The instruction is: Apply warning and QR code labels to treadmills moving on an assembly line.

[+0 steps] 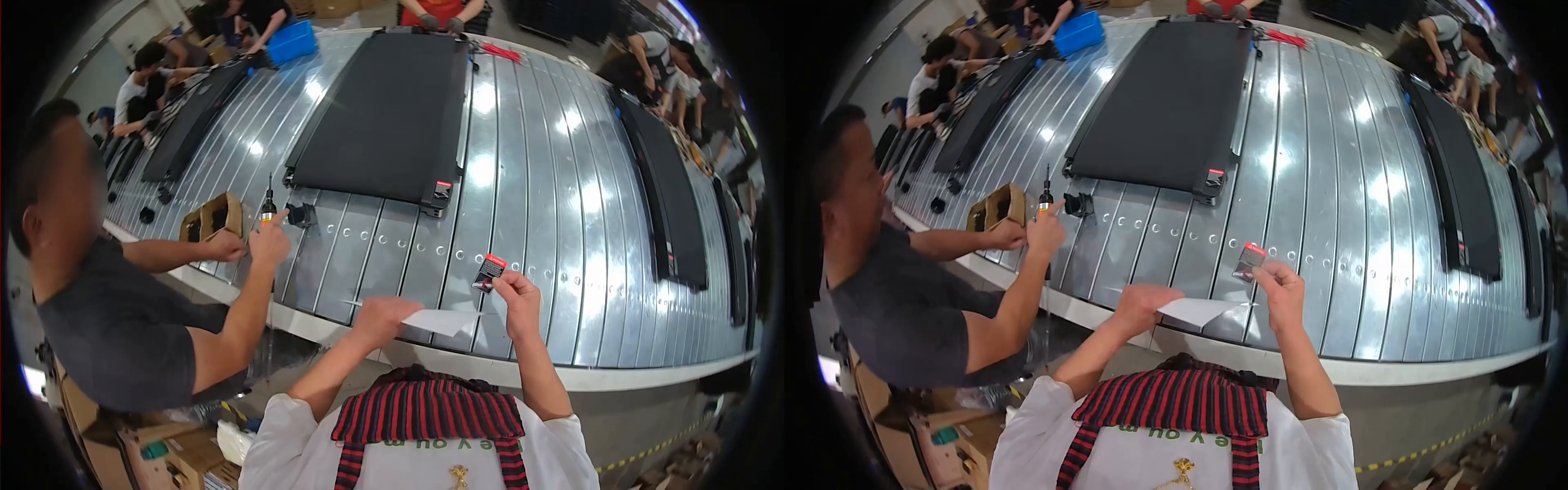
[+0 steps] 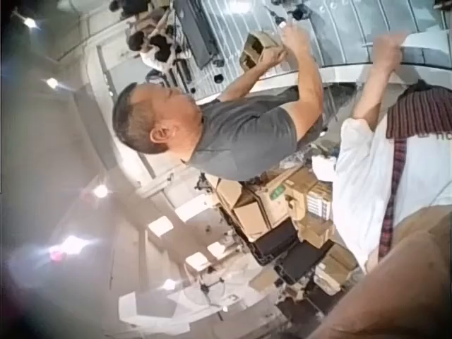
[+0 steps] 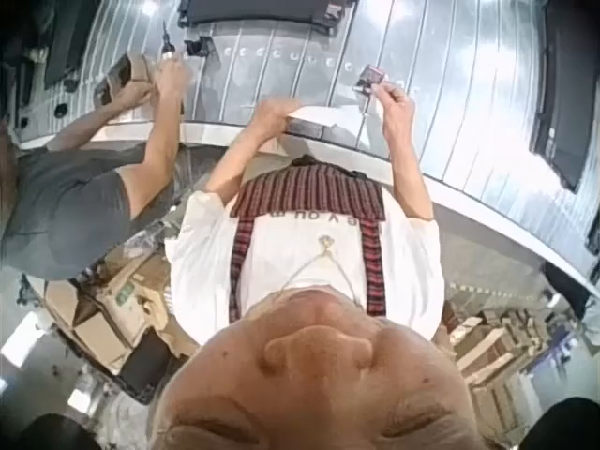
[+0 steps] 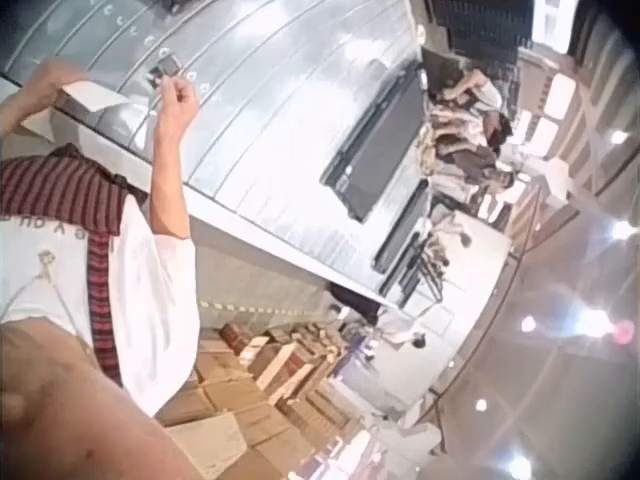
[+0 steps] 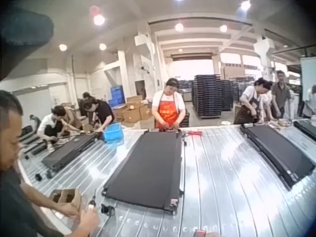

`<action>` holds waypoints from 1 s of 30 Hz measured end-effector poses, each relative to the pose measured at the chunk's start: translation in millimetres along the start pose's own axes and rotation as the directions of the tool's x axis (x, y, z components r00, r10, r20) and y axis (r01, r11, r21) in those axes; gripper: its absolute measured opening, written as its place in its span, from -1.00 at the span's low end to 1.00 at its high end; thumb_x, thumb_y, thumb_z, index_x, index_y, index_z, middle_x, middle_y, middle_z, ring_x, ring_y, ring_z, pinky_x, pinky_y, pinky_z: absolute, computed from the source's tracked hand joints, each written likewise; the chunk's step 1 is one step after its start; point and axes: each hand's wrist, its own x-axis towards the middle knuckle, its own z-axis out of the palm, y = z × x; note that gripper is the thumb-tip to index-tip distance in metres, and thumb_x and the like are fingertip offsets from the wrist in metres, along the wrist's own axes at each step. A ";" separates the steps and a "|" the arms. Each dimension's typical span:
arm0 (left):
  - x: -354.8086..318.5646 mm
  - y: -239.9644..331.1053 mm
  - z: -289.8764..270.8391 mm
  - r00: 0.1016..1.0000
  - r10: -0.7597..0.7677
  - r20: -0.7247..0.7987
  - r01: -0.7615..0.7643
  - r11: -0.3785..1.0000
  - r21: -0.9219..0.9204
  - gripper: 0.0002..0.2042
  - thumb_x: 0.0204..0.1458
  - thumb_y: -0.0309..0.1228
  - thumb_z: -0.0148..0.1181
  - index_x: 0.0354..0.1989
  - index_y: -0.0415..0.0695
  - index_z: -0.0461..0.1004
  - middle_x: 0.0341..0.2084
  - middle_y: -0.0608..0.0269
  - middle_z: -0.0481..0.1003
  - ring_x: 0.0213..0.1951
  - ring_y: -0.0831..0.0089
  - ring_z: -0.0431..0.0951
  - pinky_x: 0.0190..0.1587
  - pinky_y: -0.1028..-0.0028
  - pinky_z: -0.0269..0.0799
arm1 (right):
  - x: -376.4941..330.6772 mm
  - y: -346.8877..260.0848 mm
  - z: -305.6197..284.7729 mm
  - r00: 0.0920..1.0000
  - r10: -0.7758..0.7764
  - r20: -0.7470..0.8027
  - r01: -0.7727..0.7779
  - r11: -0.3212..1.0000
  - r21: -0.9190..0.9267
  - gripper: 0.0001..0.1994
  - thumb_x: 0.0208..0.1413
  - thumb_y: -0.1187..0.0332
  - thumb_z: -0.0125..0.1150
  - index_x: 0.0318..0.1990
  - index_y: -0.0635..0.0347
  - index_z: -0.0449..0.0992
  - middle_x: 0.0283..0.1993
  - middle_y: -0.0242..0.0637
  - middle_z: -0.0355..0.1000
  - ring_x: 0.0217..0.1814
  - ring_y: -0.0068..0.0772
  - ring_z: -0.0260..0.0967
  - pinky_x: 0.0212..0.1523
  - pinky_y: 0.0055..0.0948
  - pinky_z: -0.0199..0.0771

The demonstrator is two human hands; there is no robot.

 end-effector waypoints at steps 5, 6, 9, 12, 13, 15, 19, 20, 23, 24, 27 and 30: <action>25.0 -24.8 -18.3 0.996 0.085 0.003 -0.084 0.994 -0.071 -0.71 -0.29 -0.57 0.15 -0.31 0.00 0.51 -0.48 0.25 0.53 -0.40 0.24 0.54 -0.39 0.36 0.43 | 14.0 -13.5 13.2 0.991 0.082 -0.106 -0.082 0.997 -0.004 -0.93 -0.07 0.49 0.20 -0.40 0.30 0.51 -0.41 -0.36 0.47 -0.31 -0.60 0.34 -0.19 -0.59 0.26; 34.9 -32.2 -18.6 0.995 0.095 0.003 -0.095 0.993 -0.063 -0.72 -0.29 -0.56 0.15 -0.31 0.00 0.51 -0.48 0.26 0.53 -0.40 0.24 0.54 -0.39 0.36 0.43 | 30.0 -16.6 12.6 0.993 0.062 -0.097 -0.064 0.998 -0.021 -0.91 -0.07 0.47 0.20 -0.40 0.30 0.51 -0.42 -0.36 0.47 -0.33 -0.60 0.33 -0.21 -0.61 0.24; 51.1 -47.4 -21.3 0.996 0.093 0.017 -0.092 0.995 -0.034 -0.73 -0.27 -0.55 0.15 -0.32 0.02 0.51 -0.49 0.27 0.52 -0.40 0.25 0.54 -0.40 0.36 0.43 | 70.9 -18.0 13.6 0.988 0.112 -0.110 -0.121 0.989 -0.082 -0.90 -0.05 0.44 0.19 -0.40 0.29 0.51 -0.44 -0.37 0.46 -0.37 -0.61 0.30 -0.25 -0.62 0.22; 68.7 -72.9 -32.4 0.995 0.082 0.050 -0.083 0.997 0.010 -0.76 -0.24 -0.53 0.15 -0.33 0.05 0.50 -0.51 0.27 0.52 -0.41 0.24 0.53 -0.40 0.35 0.43 | 121.3 -5.8 21.9 0.984 0.165 -0.070 -0.168 0.985 -0.045 -0.91 -0.04 0.42 0.20 -0.44 0.25 0.50 -0.49 -0.43 0.41 -0.44 -0.65 0.24 -0.33 -0.62 0.22; 77.9 -83.6 -37.4 0.996 0.073 0.058 -0.074 0.997 0.020 -0.79 -0.22 -0.52 0.12 -0.35 0.03 0.49 -0.51 0.26 0.50 -0.40 0.22 0.52 -0.41 0.31 0.41 | 140.7 -0.8 25.9 0.980 0.191 -0.058 -0.194 0.980 -0.040 -0.91 -0.04 0.41 0.20 -0.44 0.25 0.50 -0.49 -0.44 0.40 -0.45 -0.65 0.23 -0.34 -0.62 0.22; 96.9 -102.3 -40.4 0.996 0.055 0.072 -0.056 0.998 0.012 -0.85 -0.18 -0.49 0.05 -0.40 0.00 0.45 -0.52 0.22 0.47 -0.39 0.17 0.49 -0.42 0.23 0.38 | 175.3 13.1 33.5 0.974 0.224 -0.029 -0.225 0.974 -0.033 -0.91 -0.05 0.40 0.21 -0.46 0.23 0.50 -0.49 -0.44 0.39 -0.45 -0.64 0.24 -0.36 -0.60 0.23; 141.6 -139.7 -30.0 0.984 0.041 0.171 -0.051 0.997 0.052 -0.92 -0.19 -0.50 0.07 -0.46 -0.07 0.40 -0.52 0.20 0.45 -0.38 0.13 0.47 -0.42 0.19 0.36 | 230.3 39.1 45.8 0.956 0.290 -0.052 -0.294 0.953 -0.076 -0.90 -0.08 0.40 0.23 -0.47 0.22 0.49 -0.50 -0.41 0.39 -0.45 -0.63 0.25 -0.38 -0.58 0.25; 155.0 -148.1 -25.6 0.983 0.053 0.178 -0.062 0.997 0.047 -0.93 -0.19 -0.51 0.07 -0.48 -0.09 0.39 -0.51 0.20 0.45 -0.37 0.12 0.47 -0.42 0.18 0.36 | 241.7 42.6 48.6 0.949 0.313 -0.044 -0.315 0.945 -0.083 -0.90 -0.07 0.39 0.23 -0.46 0.21 0.48 -0.48 -0.41 0.40 -0.43 -0.62 0.26 -0.36 -0.57 0.26; 189.2 -172.4 -10.8 0.973 0.090 0.214 -0.109 0.991 0.081 -0.94 -0.19 -0.52 0.08 -0.49 -0.14 0.39 -0.41 0.19 0.46 -0.30 0.14 0.47 -0.36 0.18 0.38 | 274.5 53.7 56.6 0.938 0.346 -0.027 -0.347 0.932 -0.105 -0.90 -0.05 0.39 0.22 -0.46 0.20 0.47 -0.46 -0.40 0.40 -0.40 -0.60 0.28 -0.34 -0.57 0.27; 199.6 -179.6 -4.2 0.968 0.089 0.234 -0.114 0.989 0.098 -0.93 -0.19 -0.53 0.07 -0.48 -0.14 0.39 -0.38 0.19 0.46 -0.27 0.15 0.47 -0.33 0.19 0.39 | 283.5 58.5 59.5 0.934 0.356 -0.036 -0.358 0.928 -0.105 -0.91 -0.07 0.40 0.22 -0.47 0.22 0.48 -0.49 -0.40 0.39 -0.42 -0.60 0.27 -0.36 -0.57 0.26; 223.5 -199.0 12.9 0.941 0.055 0.333 -0.104 0.986 0.130 -0.92 -0.19 -0.53 0.08 -0.48 -0.17 0.45 -0.09 0.19 0.45 -0.10 0.23 0.44 -0.14 0.27 0.39 | 307.5 68.2 62.2 0.901 0.435 -0.009 -0.433 0.895 -0.105 -0.91 -0.06 0.39 0.24 -0.44 0.19 0.48 -0.44 -0.41 0.40 -0.37 -0.59 0.28 -0.30 -0.53 0.27; 237.8 -212.3 24.3 0.940 0.101 0.326 -0.145 0.983 0.113 -0.94 -0.21 -0.47 0.18 -0.53 -0.13 0.45 -0.07 0.21 0.44 -0.09 0.20 0.44 -0.16 0.26 0.40 | 320.7 77.0 66.7 0.867 0.498 -0.007 -0.496 0.864 -0.089 -0.89 -0.03 0.37 0.25 -0.38 0.15 0.47 -0.37 -0.43 0.41 -0.29 -0.58 0.29 -0.24 -0.50 0.27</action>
